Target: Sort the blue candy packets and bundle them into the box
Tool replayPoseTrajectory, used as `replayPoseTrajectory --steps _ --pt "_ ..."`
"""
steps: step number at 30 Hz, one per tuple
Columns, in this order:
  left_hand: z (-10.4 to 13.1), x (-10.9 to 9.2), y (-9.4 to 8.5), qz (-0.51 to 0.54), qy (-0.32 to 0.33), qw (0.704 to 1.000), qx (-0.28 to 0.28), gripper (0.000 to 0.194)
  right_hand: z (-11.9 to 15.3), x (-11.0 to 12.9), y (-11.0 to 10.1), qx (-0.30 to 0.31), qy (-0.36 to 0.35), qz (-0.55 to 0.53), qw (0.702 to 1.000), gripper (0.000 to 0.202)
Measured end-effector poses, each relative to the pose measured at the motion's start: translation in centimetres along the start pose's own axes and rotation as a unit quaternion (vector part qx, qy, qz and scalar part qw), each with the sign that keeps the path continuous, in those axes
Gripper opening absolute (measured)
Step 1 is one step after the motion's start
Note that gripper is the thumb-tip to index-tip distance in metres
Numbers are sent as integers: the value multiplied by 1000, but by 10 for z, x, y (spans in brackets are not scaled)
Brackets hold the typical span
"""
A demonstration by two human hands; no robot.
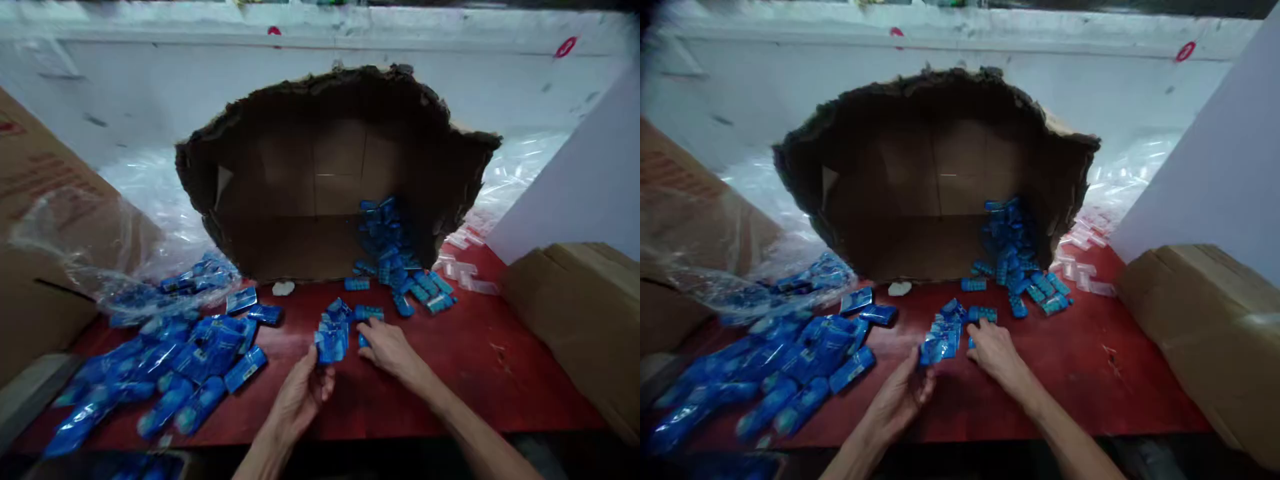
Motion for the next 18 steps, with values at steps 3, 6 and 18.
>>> replayPoseTrajectory --steps 3,6,18 --pt "-6 3 -4 -5 -9 1000 -7 21 2 -2 -15 -20 15 -195 981 28" --pt "-10 6 -5 -19 -14 1000 1 23 7 5 -20 -44 13 -475 879 33" --pt "-10 7 -10 -71 24 996 42 23 23 20 -10 -57 -6 -586 809 35"
Point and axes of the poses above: each hand's wrist, its own z-axis away from the middle knuckle, its own y-axis out of the palm, x = y × z, the point moved 1 cm from there along -z, towards the middle knuckle, and after that the axes turned 9 degrees about -y, right-handed, at the moved point
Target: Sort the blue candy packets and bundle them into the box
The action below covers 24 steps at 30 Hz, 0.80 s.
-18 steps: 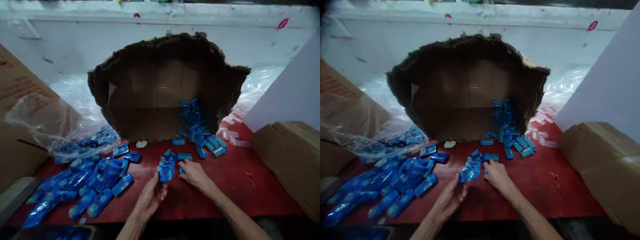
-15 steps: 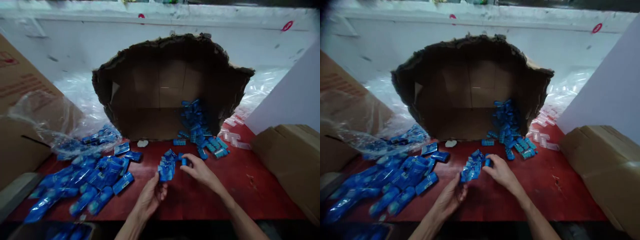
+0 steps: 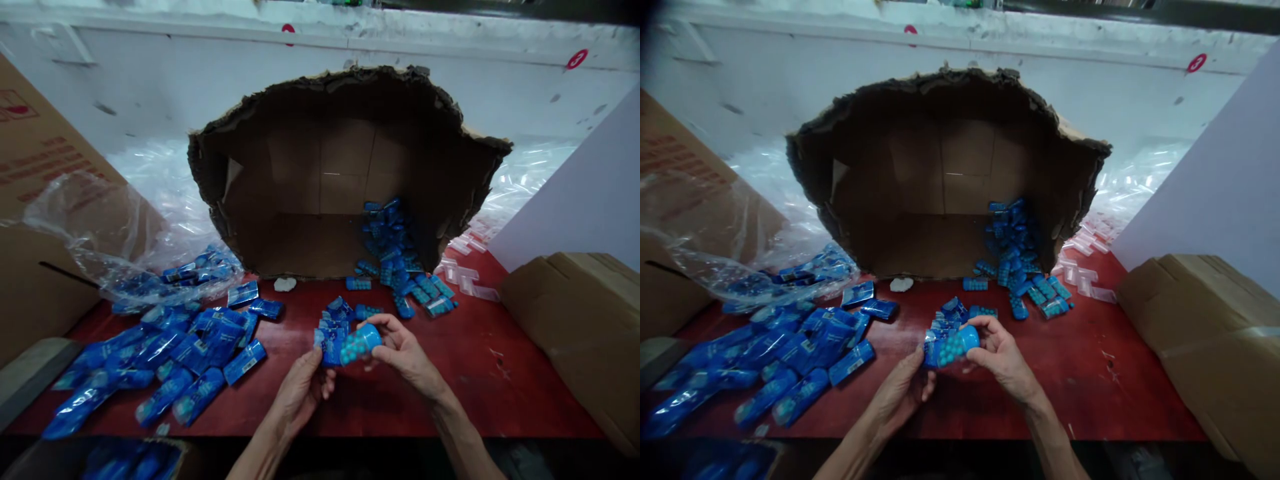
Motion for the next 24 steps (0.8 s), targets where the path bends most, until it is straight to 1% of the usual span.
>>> replayPoseTrajectory --steps 4,7,12,17,19,22,24 --pt "1 -6 -1 -46 35 998 -7 26 5 9 1 -11 0 40 999 34" --pt "4 -10 0 -74 54 996 -13 27 9 8 2 -17 -10 61 998 35" --pt "7 -12 1 -69 63 995 -21 26 20 -2 6 -64 -67 86 992 40" --pt "7 -11 5 -61 75 995 -15 24 31 -19 15 -91 -102 73 988 38" --pt "7 -10 9 -41 66 997 -6 21 32 -29 17 -113 -110 78 984 37" --pt "7 -8 15 13 19 1000 -3 18 31 -45 20 -163 -124 105 973 35" --pt "7 -6 18 32 -7 999 7 18 27 -51 22 -174 -122 115 970 35"
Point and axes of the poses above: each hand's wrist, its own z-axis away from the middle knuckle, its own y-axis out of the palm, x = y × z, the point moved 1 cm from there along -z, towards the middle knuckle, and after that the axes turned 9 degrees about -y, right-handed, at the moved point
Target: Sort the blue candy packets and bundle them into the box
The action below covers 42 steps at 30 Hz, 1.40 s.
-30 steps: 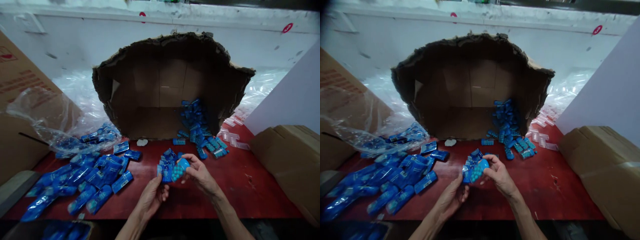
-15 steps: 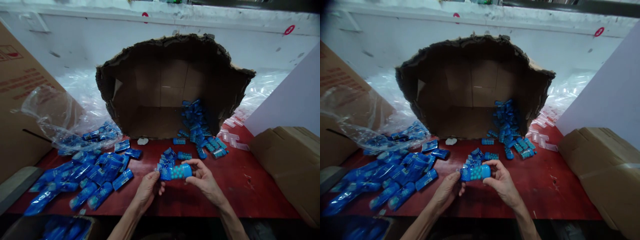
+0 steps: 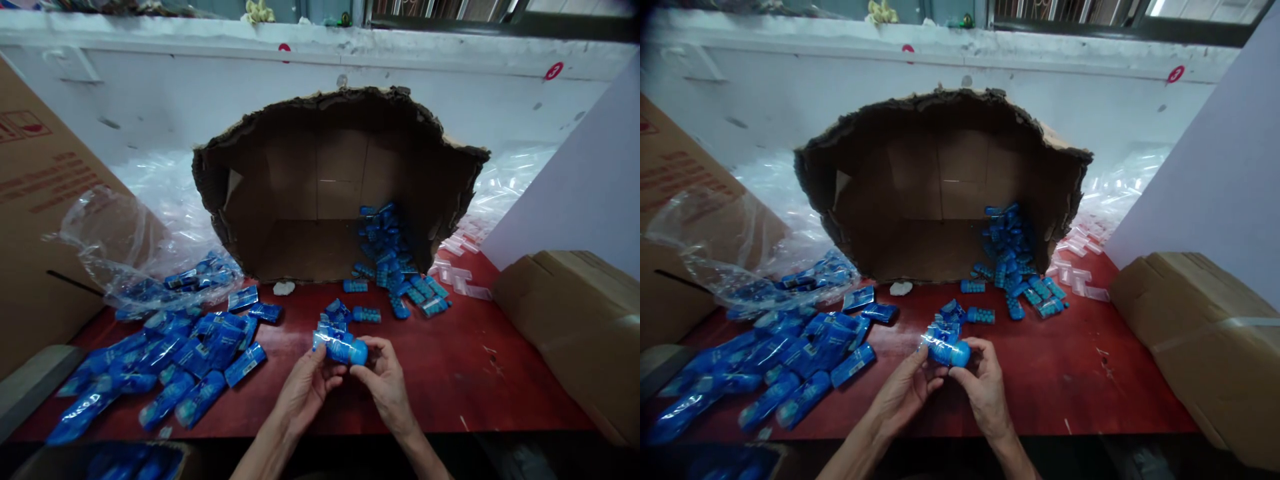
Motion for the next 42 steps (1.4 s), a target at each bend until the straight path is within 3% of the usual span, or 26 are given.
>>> replayPoseTrajectory --steps 4,8,14,18,22,31,34,37,39,42 --pt "0 -1 1 7 -31 999 2 18 -10 -1 5 49 44 4 998 33" --pt "4 -7 4 16 -55 998 -6 16 -24 4 3 95 112 -89 985 24" --pt "9 -6 14 19 -102 992 76 28 -30 4 3 123 165 -214 955 52" --pt "6 1 16 -1 -77 996 37 31 -31 4 4 155 139 -184 961 53" --pt "6 2 17 -28 -33 999 -10 29 -31 9 1 148 82 -136 976 54" --pt "12 1 17 -28 -41 995 90 22 -25 1 -3 162 118 -194 960 59" --pt "13 -1 18 -20 -44 994 96 25 -24 -2 -2 167 125 -197 958 60" --pt "16 -20 7 48 2 998 37 22 -29 -4 -3 166 120 -108 973 48" --pt "22 -44 -10 136 73 988 -13 26 -37 -5 -5 149 71 34 986 32" --pt "33 -83 -38 240 137 960 -48 56 -48 -4 -2 147 -48 275 949 20"
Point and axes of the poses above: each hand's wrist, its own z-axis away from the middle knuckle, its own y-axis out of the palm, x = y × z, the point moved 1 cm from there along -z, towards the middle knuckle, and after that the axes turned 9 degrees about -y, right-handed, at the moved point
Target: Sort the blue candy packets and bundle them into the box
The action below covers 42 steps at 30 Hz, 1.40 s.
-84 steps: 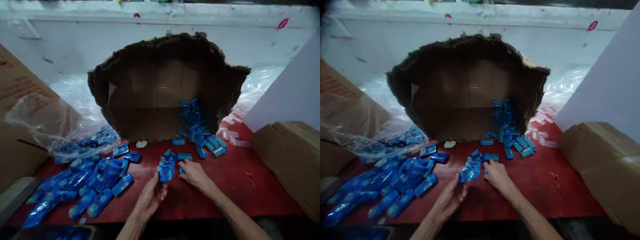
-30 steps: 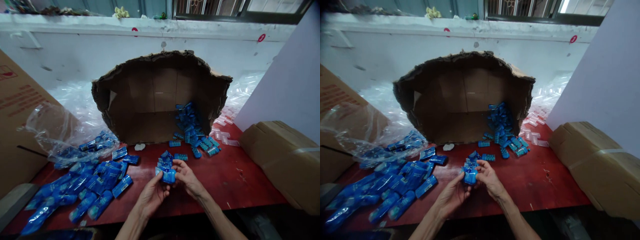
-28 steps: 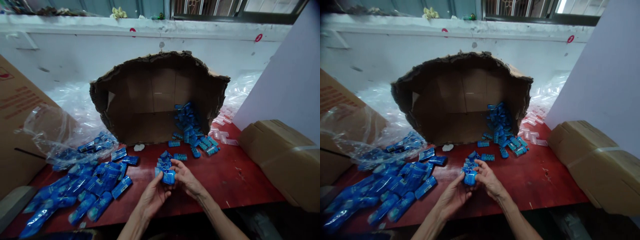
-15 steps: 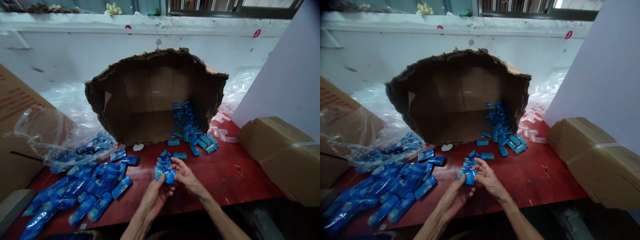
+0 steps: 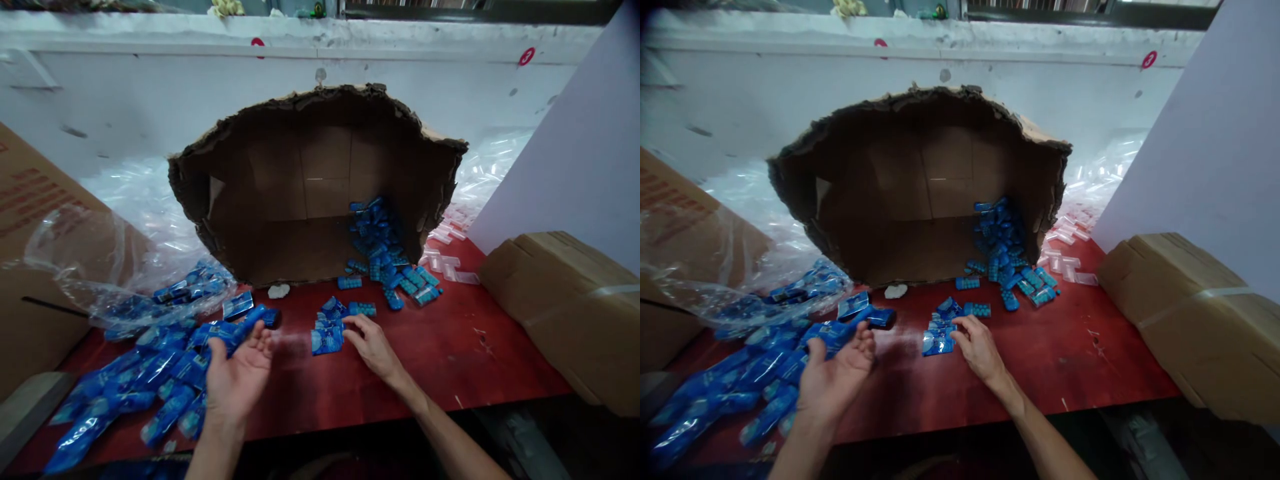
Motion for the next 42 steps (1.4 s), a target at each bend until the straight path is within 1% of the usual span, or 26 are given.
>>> replayPoseTrajectory --steps 1,2,3,4,6,8,9,10,12,14,17,21,25,27,29,30,31,32,33,34,35,36,37,42 --pt "0 -12 -1 23 23 999 -6 59 -3 0 3 13 -26 74 997 20" --pt "0 -20 -2 32 34 999 -12 59 -5 0 6 31 -46 145 988 20" --pt "0 -23 -2 31 38 999 -16 55 -6 0 12 49 -58 209 975 20" --pt "0 -22 -1 18 34 999 -17 48 -7 -1 17 63 -64 263 961 18" --pt "0 -6 0 -39 4 999 -12 32 -6 -5 28 75 -64 333 938 12" --pt "0 20 -1 -119 -43 992 -4 19 -4 -9 37 74 -61 355 930 13" --pt "-1 35 -3 -155 -67 986 -10 14 -3 -11 39 74 -62 356 929 14" --pt "-3 48 -6 -184 -84 979 -19 12 -2 -13 41 76 -65 360 927 15" --pt "-6 68 -12 -228 -93 969 -26 13 -2 -15 42 78 -70 369 924 17" --pt "-10 78 -18 -256 -79 963 -27 18 -3 -17 42 80 -73 375 921 18" --pt "-12 78 -23 -279 -49 959 -32 22 -6 -19 42 77 -75 377 920 16" --pt "-11 74 -24 -306 -31 950 -47 24 -9 -15 39 67 -79 368 924 15" --pt "-13 81 -18 -336 -21 939 -74 30 -7 3 28 52 -85 348 932 19" --pt "-16 85 -15 -346 -18 936 -67 33 -4 14 23 44 -100 308 945 20" --pt "-19 89 -12 -355 -13 933 -52 31 -3 21 19 29 -112 235 965 18" --pt "-20 90 -11 -356 -10 933 -46 29 -2 22 18 15 -104 189 976 14" --pt "-21 91 -10 -354 -8 934 -42 28 -3 21 17 -2 -82 140 987 12" --pt "-22 92 -10 -349 -9 936 -36 27 -4 18 17 -13 -46 85 995 17" --pt "-23 93 -10 -340 -12 940 -27 26 -5 14 17 -15 -4 31 999 23" --pt "-24 94 -10 -331 -16 943 -20 26 -6 9 19 -10 35 -15 999 24" --pt "-24 95 -11 -323 -20 946 -15 25 -7 5 20 3 65 -48 997 21" --pt "-25 97 -11 -319 -21 948 -15 25 -8 1 22 15 82 -68 994 18" --pt "-26 98 -11 -316 -19 948 -17 25 -8 -2 24 23 89 -74 993 18" --pt "-30 105 -12 -313 5 949 -44 26 -6 -2 28 16 83 -45 995 25"
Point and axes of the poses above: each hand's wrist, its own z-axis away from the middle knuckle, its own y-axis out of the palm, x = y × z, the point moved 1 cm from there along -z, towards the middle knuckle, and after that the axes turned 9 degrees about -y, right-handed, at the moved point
